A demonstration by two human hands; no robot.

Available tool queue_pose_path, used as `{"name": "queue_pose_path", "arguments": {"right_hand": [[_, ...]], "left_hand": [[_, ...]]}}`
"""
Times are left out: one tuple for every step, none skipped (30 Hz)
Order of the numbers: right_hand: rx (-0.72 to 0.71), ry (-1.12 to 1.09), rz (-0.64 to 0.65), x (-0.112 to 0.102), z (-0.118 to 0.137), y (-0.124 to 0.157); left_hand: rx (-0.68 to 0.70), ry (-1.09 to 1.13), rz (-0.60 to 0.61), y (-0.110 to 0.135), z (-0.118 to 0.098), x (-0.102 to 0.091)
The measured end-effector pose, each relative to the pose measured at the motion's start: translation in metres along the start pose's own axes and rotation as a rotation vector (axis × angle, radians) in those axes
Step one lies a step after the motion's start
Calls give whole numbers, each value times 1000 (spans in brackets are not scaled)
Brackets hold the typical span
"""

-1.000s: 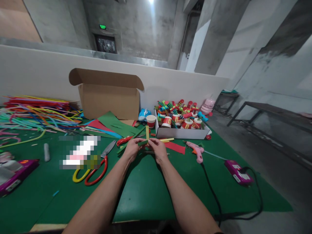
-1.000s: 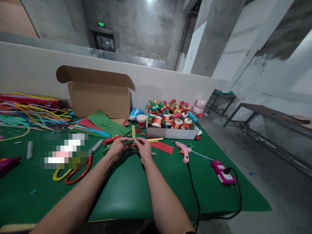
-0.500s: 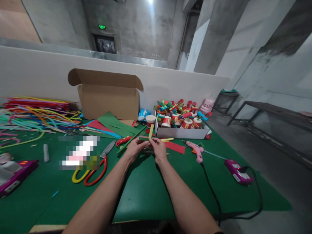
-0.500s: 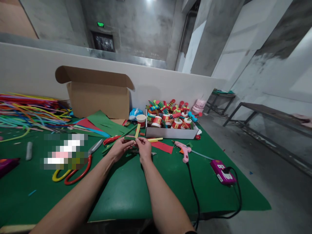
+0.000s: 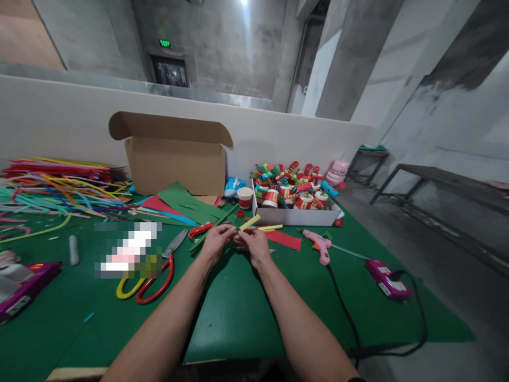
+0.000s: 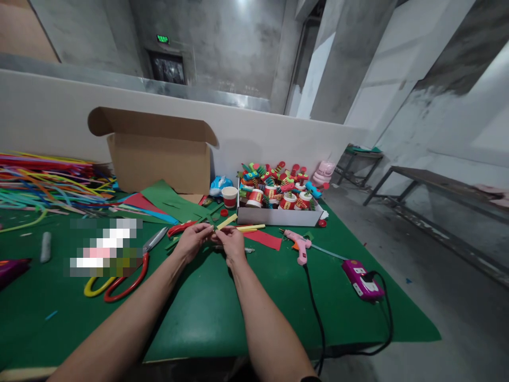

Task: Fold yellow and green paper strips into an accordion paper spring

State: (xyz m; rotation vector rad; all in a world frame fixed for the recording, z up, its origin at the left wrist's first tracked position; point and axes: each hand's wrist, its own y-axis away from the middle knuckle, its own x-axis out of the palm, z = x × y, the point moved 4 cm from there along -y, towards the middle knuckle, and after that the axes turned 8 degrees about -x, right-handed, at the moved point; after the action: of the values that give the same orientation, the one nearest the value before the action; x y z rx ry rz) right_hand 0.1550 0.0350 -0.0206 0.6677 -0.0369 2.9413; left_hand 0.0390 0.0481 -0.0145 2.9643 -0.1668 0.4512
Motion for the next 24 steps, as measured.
{"name": "queue_pose_path", "arguments": {"right_hand": [[-3,-22,-18,0,-1,0],[-2,-41,-30,0,-2,-1],[2,-54,-33,1,-2,-1],[8,-59,-30,1,-3,-1],[18,-56,-24,2,-3,0],[31,-46,-13,2,-4,0],[45,-30,3,3,-3,1],[58,-12,26,3,-3,2],[67,5,48,3,-1,2],[73,20,72,3,0,3],[79,35,97,3,2,3],[88,50,119,3,3,4],[96,63,134,2,4,4],[100,71,139,2,5,4],[98,70,134,2,5,3],[88,60,120,2,6,3],[72,40,97,1,6,2],[54,14,73,1,6,1],[39,-14,55,1,6,0],[30,-38,49,2,5,-1],[26,-56,51,2,4,-1],[24,-69,56,3,4,-1],[23,-77,61,3,3,-1],[23,-81,63,3,2,-1]], "left_hand": [[-17,41,7,0,0,1],[-29,67,13,0,0,2],[-35,74,18,1,0,2],[-33,58,25,1,0,2],[-26,28,30,1,-1,2],[-15,-7,31,1,-2,2],[-2,-43,27,1,-3,1],[10,-77,17,1,-4,0],[21,-110,2,2,-5,-1],[29,-141,-11,2,-6,-3],[35,-171,-18,2,-7,-3],[37,-198,-23,2,-8,-4],[38,-216,-25,2,-8,-4],[39,-220,-23,2,-8,-4],[36,-198,-23,2,-8,-4],[29,-154,-25,2,-8,-4],[22,-99,-33,1,-7,-4],[15,-48,-43,1,-7,-4],[11,-13,-50,1,-6,-4],[8,2,-47,1,-5,-4],[9,-6,-34,1,-5,-3],[14,-27,-13,1,-4,-1],[22,-50,4,1,-4,0],[29,-69,15,1,-4,1]]}}
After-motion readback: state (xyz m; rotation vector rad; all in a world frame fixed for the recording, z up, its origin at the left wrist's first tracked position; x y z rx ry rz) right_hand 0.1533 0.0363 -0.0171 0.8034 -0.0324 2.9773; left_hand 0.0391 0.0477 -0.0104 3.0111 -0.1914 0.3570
